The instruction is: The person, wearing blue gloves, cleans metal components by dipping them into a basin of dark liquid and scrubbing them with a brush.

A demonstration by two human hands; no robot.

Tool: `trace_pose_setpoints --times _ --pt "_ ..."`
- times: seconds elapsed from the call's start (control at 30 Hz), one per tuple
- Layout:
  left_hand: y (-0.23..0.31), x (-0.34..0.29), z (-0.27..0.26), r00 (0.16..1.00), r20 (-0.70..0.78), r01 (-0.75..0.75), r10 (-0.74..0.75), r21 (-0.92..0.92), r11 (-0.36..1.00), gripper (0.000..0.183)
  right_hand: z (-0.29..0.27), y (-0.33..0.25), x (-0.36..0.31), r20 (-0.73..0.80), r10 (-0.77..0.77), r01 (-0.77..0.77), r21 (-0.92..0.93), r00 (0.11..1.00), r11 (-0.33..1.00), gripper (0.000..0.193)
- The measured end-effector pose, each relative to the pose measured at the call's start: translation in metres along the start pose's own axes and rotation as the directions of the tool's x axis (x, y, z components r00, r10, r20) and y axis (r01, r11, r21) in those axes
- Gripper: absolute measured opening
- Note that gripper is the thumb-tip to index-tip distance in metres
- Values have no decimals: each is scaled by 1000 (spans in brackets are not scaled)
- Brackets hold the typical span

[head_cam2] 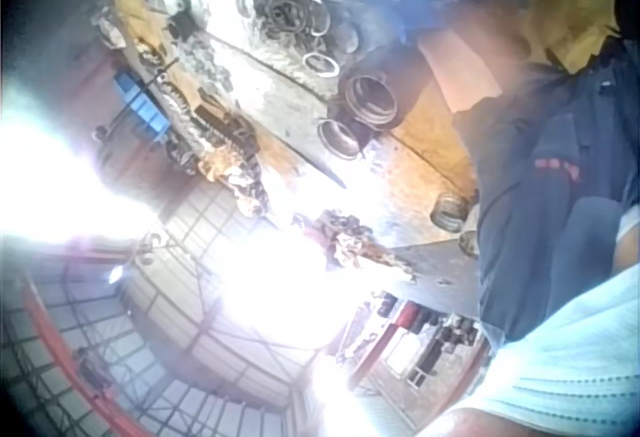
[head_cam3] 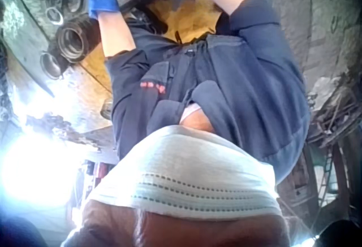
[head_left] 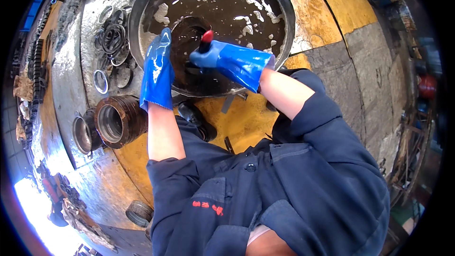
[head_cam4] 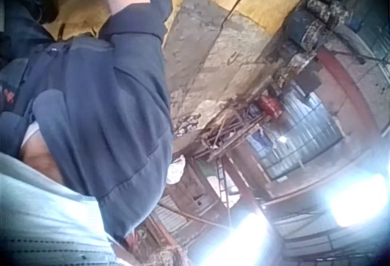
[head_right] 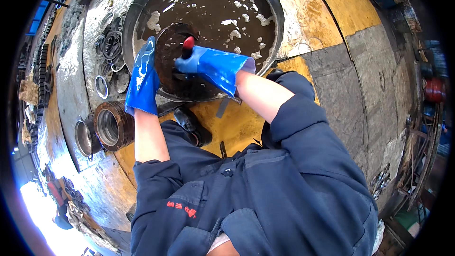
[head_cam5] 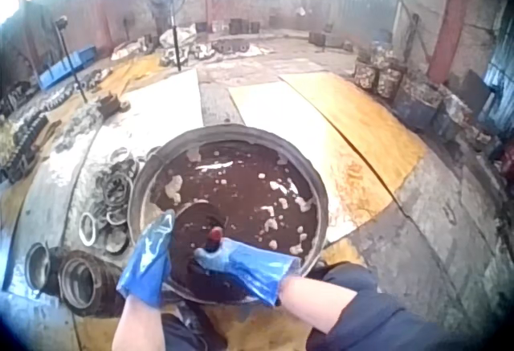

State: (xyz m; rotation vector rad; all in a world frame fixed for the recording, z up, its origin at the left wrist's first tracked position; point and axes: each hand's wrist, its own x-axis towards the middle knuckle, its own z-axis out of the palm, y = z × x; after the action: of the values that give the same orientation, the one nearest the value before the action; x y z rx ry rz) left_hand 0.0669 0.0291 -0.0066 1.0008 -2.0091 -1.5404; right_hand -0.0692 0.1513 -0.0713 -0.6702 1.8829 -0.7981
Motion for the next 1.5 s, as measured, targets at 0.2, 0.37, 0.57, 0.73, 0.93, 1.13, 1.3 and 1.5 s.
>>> trace_pose_setpoints --times 0.2,0.37,0.57,0.73,0.93,1.13,1.3,1.5 --pt "-59 23 -23 784 312 -604 537 582 544 66 -1 -8 -4 78 -224 184 -845 972 503 32" --pt "-52 24 -7 900 159 -436 406 324 840 51 -7 24 13 56 -750 289 -939 659 184 35" --pt "-49 29 -14 986 149 -69 79 -70 995 48 -3 -9 -17 73 -918 367 -927 390 82 44" --pt "-54 23 -18 737 309 -647 601 582 493 42 -31 13 -2 -300 -517 122 -765 801 633 30" --pt "-42 48 -8 881 332 472 -336 -620 627 51 -32 9 -18 -341 -12 -49 -169 940 984 40" --pt "-86 79 -17 868 231 478 -439 -626 616 88 -23 -30 -49 -276 -424 506 494 863 708 24" --pt "-103 97 -26 864 111 424 -491 -687 590 88 -10 -40 -19 -308 -485 573 382 819 725 20" --pt "-52 48 8 914 73 363 -399 -586 725 73 -59 0 22 -481 42 202 443 876 873 33"
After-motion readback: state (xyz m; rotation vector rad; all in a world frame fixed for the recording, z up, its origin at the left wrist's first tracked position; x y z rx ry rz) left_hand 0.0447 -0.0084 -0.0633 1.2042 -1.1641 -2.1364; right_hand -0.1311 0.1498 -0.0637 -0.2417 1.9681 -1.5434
